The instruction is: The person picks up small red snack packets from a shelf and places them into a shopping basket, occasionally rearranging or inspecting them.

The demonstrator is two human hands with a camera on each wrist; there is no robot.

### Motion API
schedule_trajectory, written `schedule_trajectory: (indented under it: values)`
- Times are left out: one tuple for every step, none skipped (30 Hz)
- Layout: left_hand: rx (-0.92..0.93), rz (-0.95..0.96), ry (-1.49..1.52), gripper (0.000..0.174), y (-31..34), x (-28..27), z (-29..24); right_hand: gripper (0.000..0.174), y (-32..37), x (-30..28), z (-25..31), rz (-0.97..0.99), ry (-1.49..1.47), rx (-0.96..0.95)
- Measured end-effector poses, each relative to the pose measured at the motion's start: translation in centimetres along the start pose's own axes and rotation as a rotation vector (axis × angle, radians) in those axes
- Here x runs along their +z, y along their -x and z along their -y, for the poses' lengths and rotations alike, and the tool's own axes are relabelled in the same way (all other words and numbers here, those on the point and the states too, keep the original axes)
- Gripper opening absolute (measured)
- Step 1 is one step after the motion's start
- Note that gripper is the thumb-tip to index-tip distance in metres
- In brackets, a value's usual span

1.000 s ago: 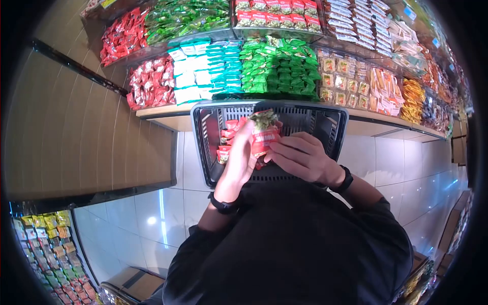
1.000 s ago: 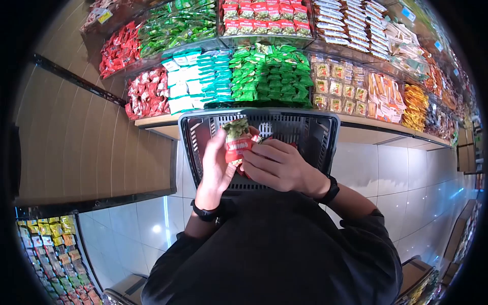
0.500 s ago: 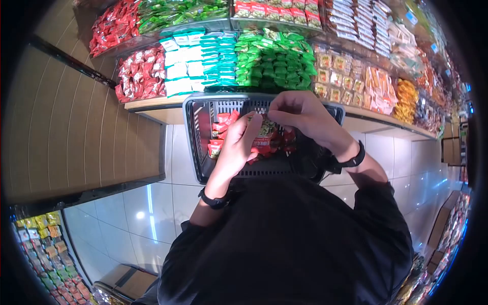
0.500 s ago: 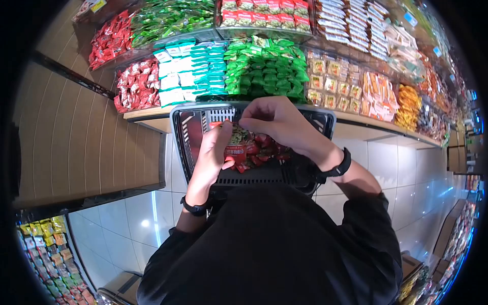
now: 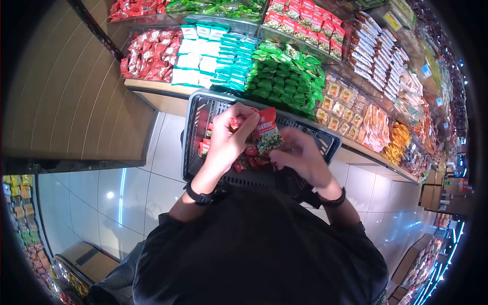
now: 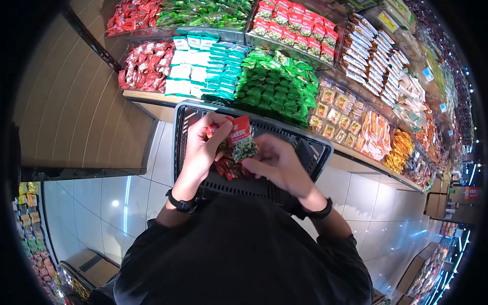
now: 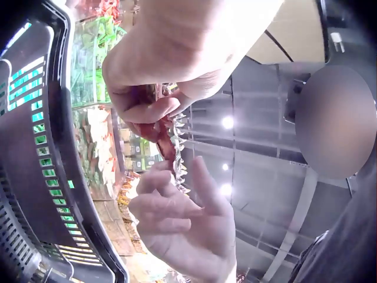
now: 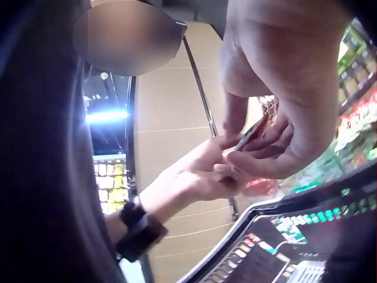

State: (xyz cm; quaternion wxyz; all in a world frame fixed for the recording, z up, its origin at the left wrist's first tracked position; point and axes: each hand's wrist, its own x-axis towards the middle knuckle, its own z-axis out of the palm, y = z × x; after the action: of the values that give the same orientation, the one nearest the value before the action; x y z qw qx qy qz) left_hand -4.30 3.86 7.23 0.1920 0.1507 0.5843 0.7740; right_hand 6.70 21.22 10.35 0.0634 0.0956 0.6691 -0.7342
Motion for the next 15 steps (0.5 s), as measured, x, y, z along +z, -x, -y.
schedule_trajectory:
  values:
    - [0.007, 0.009, -0.078, 0.005, 0.1, 0.0, -0.6, 0.029, -0.3, -0.5, 0.8, -0.031, 0.064, -0.078]
    - [0.006, 0.025, -0.077, 0.005, 0.2, 0.0, -0.5, 0.029, -0.7, -0.7, 1.5, -0.047, 0.064, -0.080]
    - [0.065, 0.076, -0.182, 0.005, 0.1, 0.0, -0.5, 0.034, -1.0, -1.1, 2.3, -0.053, 0.226, -0.127]
    - [0.128, 0.133, -0.287, 0.005, 0.0, 0.1, -0.4, 0.039, -1.3, -1.6, 3.0, -0.065, 0.387, -0.172]
    - [0.112, 0.173, -0.281, 0.004, 0.1, 0.2, 0.1, 0.031, -1.8, -1.8, 3.4, -0.007, 0.516, -0.181]
    - [0.131, 0.222, -0.300, 0.004, 0.0, 0.2, 0.9, 0.031, -2.2, -2.1, 3.2, -0.042, 0.513, -0.189]
    - [0.147, 0.218, -0.300, 0.004, 0.1, 0.5, 1.0, 0.027, -2.7, -2.4, 2.7, 0.040, 0.535, -0.184]
    - [0.165, 0.210, -0.297, 0.005, 0.2, 0.8, 1.1, 0.022, -3.1, -2.6, 2.5, 0.125, 0.559, -0.179]
    - [0.166, 0.206, -0.301, 0.006, 0.0, 0.7, 1.2, 0.016, -3.3, -2.5, 3.2, 0.111, 0.656, -0.183]
    - [0.179, 0.229, -0.304, 0.006, -0.1, 0.5, 1.6, 0.016, -3.6, -2.8, 3.3, 0.085, 0.657, -0.193]
    - [0.195, 0.172, -0.287, 0.006, -0.3, 0.2, 2.2, 0.014, -3.9, -3.3, 3.4, 0.076, 0.646, -0.208]
    - [0.212, 0.111, -0.268, 0.006, -0.3, -0.2, 2.6, 0.013, -4.3, -3.9, 3.7, 0.069, 0.636, -0.223]
    - [0.080, 0.064, -0.221, 0.007, 0.0, -0.7, 2.7, 0.012, -4.8, -4.8, 4.7, 0.004, 0.579, -0.203]
    - [0.094, 0.078, -0.222, 0.007, 0.0, -1.2, 3.0, 0.013, -5.7, -6.7, 5.8, -0.074, 0.659, -0.269]
    - [0.051, 0.074, -0.201, 0.009, 0.0, -1.9, 3.4, 0.014, -7.2, -7.9, 7.7, -0.170, 0.350, -0.268]
